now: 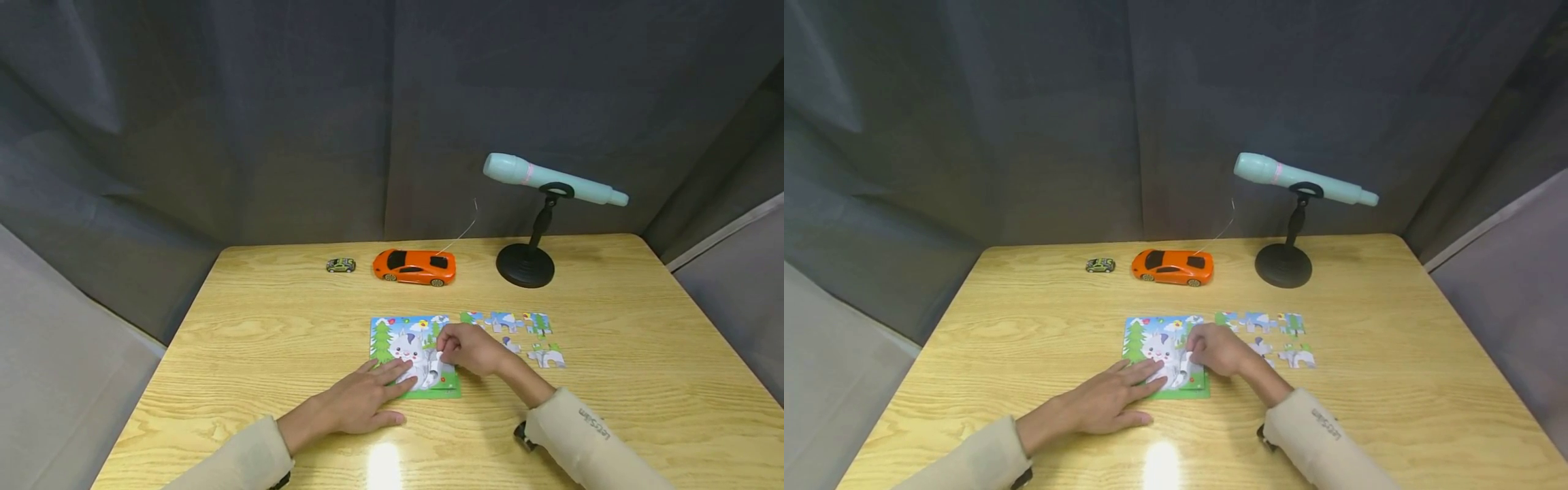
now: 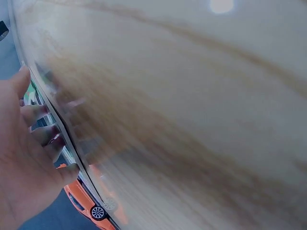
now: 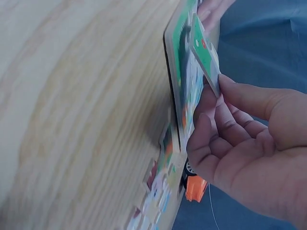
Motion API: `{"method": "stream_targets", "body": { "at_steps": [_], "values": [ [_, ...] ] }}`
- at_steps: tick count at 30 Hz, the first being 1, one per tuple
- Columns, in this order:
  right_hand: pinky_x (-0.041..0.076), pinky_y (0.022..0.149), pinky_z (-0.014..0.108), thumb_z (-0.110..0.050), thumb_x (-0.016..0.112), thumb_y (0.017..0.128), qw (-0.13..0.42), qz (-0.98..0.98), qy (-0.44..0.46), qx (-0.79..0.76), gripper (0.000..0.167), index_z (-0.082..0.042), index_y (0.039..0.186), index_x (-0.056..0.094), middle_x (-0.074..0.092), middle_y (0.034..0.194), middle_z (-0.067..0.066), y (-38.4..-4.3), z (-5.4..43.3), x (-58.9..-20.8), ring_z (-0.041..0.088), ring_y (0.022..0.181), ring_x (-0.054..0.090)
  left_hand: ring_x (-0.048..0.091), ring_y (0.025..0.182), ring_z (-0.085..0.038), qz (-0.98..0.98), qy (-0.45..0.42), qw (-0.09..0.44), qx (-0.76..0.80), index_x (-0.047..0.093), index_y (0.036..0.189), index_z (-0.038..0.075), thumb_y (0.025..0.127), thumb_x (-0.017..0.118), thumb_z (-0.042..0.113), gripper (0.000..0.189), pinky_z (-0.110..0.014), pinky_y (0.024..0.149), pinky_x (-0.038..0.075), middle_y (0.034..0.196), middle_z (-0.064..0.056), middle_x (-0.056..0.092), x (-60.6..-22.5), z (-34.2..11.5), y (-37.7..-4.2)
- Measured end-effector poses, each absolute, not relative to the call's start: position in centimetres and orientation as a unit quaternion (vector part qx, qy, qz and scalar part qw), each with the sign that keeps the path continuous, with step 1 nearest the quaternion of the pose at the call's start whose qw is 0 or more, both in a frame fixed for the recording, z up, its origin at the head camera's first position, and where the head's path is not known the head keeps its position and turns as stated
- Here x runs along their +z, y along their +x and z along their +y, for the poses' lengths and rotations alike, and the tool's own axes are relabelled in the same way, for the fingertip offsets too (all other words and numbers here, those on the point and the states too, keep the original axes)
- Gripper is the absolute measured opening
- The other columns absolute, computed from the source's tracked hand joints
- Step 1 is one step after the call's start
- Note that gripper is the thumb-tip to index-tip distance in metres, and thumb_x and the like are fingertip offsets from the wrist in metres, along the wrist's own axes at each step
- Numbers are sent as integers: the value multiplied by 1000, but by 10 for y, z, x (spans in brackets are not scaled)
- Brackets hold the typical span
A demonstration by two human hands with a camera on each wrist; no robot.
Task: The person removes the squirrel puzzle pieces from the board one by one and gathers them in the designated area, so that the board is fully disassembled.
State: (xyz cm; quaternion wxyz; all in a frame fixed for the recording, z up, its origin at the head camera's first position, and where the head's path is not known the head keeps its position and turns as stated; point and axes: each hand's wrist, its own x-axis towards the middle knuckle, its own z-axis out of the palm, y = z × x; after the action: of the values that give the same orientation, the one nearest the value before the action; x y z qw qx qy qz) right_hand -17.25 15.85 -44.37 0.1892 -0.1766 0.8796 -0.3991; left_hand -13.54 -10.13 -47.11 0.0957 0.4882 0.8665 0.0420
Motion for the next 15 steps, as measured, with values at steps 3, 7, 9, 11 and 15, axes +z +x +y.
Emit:
{"method": "stream_targets", "body": {
  "at_steps": [3,7,9,11,15],
  "values": [
    [40,58,24,-2,62,88,189,879,-172,-403,4,-3,92,59,56,74,4,-172,164,-442,13,63,46,22,146,-25,867,486,98,43,30,150,18,99,34,52,61,-55,112,28,159,-9,20,-471,-101,-135],
    [40,57,24,-3,61,89,189,878,-163,-409,4,-2,93,59,55,75,4,-171,174,-438,14,63,46,21,146,-25,869,482,102,43,30,150,18,98,35,53,63,-55,112,27,159,-8,19,-472,-102,-135],
    [40,56,24,-3,61,89,186,878,-162,-410,5,-2,93,59,55,75,5,-171,181,-436,14,63,45,21,146,-26,869,481,104,44,29,150,18,98,35,54,63,-55,112,27,159,-8,18,-473,-102,-135],
    [40,55,23,-3,60,89,183,879,-158,-410,4,-2,93,59,54,75,5,-170,189,-434,13,61,45,20,147,-26,869,482,103,43,29,150,18,98,35,54,64,-56,112,27,159,-8,18,-473,-101,-135],
    [39,54,22,-3,60,89,172,883,-160,-406,4,-2,93,58,54,74,5,-169,206,-431,12,60,44,19,147,-26,868,484,103,44,28,150,17,97,35,55,65,-56,112,27,159,-9,17,-473,-101,-135]
  ]
}}
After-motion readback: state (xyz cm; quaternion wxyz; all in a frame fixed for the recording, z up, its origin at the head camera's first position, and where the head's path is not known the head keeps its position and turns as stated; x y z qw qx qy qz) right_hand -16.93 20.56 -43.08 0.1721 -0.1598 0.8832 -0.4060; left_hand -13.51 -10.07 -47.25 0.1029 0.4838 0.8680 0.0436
